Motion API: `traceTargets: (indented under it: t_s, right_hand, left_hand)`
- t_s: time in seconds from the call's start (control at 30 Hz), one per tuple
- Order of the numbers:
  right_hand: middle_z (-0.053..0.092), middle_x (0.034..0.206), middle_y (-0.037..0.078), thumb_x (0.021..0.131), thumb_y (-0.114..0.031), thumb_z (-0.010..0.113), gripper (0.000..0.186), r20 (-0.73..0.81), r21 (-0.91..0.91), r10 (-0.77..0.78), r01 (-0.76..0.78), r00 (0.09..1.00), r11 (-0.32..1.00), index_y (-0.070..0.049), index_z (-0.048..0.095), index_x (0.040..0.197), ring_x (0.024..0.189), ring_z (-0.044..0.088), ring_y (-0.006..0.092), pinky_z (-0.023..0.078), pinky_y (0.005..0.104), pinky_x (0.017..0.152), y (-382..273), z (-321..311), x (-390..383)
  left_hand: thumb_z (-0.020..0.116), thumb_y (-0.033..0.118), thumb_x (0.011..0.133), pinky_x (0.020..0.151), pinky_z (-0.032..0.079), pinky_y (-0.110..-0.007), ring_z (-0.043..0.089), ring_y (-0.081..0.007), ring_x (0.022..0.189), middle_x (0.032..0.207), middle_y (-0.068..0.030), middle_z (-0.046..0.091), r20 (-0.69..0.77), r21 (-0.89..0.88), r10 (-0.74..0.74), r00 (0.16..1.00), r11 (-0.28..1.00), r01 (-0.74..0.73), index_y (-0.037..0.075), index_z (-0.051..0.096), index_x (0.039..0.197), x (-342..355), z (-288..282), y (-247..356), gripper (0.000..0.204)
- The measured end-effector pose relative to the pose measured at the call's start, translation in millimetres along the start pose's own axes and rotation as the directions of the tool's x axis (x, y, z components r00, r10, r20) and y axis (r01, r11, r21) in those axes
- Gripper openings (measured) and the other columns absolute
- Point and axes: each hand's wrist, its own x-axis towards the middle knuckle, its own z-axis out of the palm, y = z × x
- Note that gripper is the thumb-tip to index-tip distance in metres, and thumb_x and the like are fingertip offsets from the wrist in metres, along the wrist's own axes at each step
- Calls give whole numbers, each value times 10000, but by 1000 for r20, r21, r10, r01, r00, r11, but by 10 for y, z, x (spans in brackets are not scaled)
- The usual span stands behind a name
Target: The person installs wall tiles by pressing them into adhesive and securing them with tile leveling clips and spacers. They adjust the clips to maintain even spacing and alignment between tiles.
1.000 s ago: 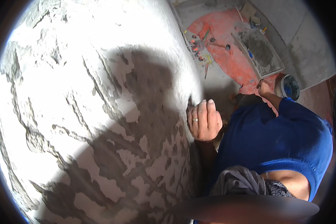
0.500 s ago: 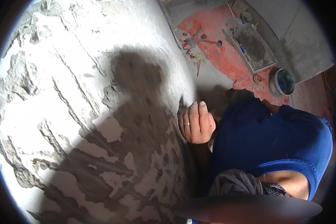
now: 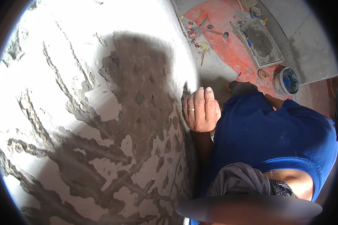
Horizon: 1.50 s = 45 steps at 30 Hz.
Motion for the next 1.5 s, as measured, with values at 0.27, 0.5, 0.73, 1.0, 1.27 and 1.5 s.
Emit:
traceTargets:
  t_s: [0.27, 0.5, 0.73, 1.0, 1.27, 1.5]
  right_hand:
    - [672, 807, 210, 780, -191, 619, 175, 5, 25, -20, 20, 1000, 999, -32, 693, 784, 796, 673, 345, 524, 436, 698, 18, 29, -10]
    - [671, 805, 213, 781, -206, 631, 195, 6, 51, -26, 26, 1000, 998, -20, 690, 791, 791, 674, 340, 526, 434, 692, -12, 42, -77]
    - [670, 803, 216, 781, -221, 644, 217, -30, 109, -43, 46, 999, 993, -9, 687, 798, 786, 675, 336, 528, 433, 686, 100, 75, -14]
    - [682, 823, 207, 790, -209, 639, 216, -120, 28, 6, -3, 993, 1000, -9, 696, 851, 762, 680, 335, 537, 433, 707, -159, -346, -235]
    - [691, 954, 149, 747, 71, 609, 382, 325, 189, 117, -185, 939, 964, -38, 700, 1101, 804, 707, 272, 615, 430, 624, 69, -417, -268]
    - [686, 859, 156, 714, 39, 637, 288, 238, 41, -47, 38, 970, 998, -21, 710, 986, 758, 705, 279, 597, 412, 592, 798, -407, -73]
  left_hand:
    - [568, -7, 859, 690, 544, -373, 641, -263, 733, 836, -156, 657, 12, -20, -18, 1000, 1000, 18, -35, 674, 933, 16, -2, 29, 132]
    - [564, 0, 862, 709, 543, -376, 643, -268, 754, 848, -159, 657, 20, -19, -26, 999, 999, 26, -35, 678, 932, 51, 2, 53, 139]
    - [559, 0, 870, 695, 542, -366, 640, -258, 739, 834, -151, 651, 14, -13, -25, 1000, 1000, 25, -28, 670, 921, 83, 18, 84, 125]
    - [538, 0, 882, 641, 533, -337, 634, -244, 714, 827, -142, 645, -9, 18, 19, 1000, 1000, -18, -20, 659, 919, 84, 28, 66, 128]
    - [524, 4, 855, 654, 537, -365, 635, -260, 768, 873, -140, 639, 80, 19, -16, 997, 1000, 15, -18, 665, 957, -64, -9, 40, 175]
    - [516, 39, 860, 621, 546, -350, 646, -263, 728, 862, -126, 667, 128, 125, -3, 992, 992, -13, 5, 680, 942, 11, -22, 82, 186]
